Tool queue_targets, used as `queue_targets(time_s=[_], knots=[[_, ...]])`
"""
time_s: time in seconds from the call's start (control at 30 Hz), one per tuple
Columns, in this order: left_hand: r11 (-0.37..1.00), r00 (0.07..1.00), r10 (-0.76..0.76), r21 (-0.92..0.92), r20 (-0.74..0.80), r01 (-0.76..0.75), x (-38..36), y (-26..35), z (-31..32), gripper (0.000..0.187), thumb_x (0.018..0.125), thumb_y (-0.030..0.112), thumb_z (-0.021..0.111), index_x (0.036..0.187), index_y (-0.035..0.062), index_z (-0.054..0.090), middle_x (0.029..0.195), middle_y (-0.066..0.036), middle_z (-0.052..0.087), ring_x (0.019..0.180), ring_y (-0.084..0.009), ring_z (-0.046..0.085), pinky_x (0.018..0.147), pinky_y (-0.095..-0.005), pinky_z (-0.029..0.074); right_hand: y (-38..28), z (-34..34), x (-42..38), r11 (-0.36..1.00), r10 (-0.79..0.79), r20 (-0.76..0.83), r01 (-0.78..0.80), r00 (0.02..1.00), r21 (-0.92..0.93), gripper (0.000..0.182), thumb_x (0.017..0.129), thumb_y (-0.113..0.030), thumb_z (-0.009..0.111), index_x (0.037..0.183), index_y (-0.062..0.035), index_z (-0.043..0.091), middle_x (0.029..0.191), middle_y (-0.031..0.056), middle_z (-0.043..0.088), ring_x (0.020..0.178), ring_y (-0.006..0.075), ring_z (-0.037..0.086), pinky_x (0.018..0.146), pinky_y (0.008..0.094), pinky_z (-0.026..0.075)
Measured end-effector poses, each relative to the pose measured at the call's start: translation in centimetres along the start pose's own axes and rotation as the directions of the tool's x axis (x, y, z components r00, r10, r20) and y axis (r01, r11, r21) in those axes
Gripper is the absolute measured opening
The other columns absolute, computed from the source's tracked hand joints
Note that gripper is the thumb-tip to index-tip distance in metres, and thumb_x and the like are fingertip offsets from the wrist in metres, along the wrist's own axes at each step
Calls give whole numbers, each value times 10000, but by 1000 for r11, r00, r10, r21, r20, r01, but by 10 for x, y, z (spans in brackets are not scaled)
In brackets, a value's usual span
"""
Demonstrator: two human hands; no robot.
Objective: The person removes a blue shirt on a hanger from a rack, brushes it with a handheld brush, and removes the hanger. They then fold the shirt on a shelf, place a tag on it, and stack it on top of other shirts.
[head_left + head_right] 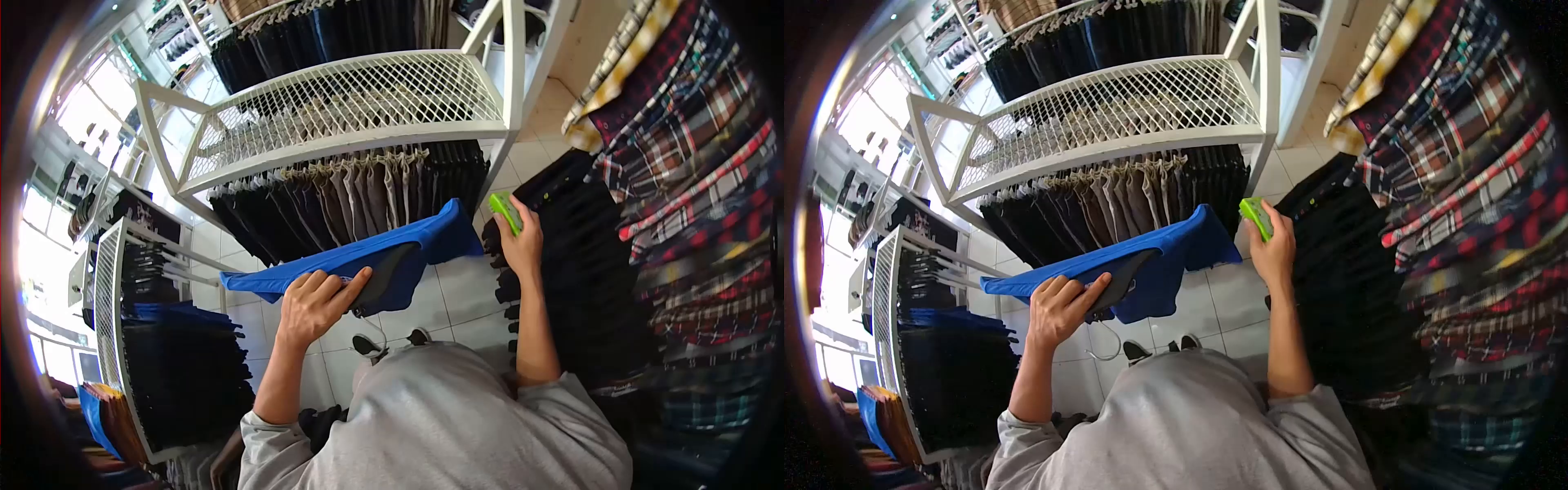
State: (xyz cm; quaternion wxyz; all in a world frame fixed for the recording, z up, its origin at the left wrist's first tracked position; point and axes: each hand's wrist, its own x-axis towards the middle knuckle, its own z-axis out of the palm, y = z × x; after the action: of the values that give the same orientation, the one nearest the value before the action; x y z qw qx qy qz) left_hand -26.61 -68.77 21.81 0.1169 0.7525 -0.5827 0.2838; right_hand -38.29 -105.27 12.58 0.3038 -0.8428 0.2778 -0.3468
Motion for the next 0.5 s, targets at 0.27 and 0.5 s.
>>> queue_targets(time_s=[0.27,0.5], knots=[[998,999,23,51,27,-24,-8,13,1,582,754,138,760,1331,173,700,693,54,388,613,-86,442,550,-257,396,-93,11,-21,867,-461,204,391,863,309,532,881,-274,802,1374,-142,650,1150,141,644,1047,334,659,871,407,550],[995,997,-76,59,-2,76,-24,17,-3,516,783,136,759,1296,172,722,683,53,382,604,-85,436,550,-258,397,-19,22,2,995,-23,67,17,997,93,446,889,-192,781,1312,-98,675,1104,171,661,1047,356,651,903,421,528]])
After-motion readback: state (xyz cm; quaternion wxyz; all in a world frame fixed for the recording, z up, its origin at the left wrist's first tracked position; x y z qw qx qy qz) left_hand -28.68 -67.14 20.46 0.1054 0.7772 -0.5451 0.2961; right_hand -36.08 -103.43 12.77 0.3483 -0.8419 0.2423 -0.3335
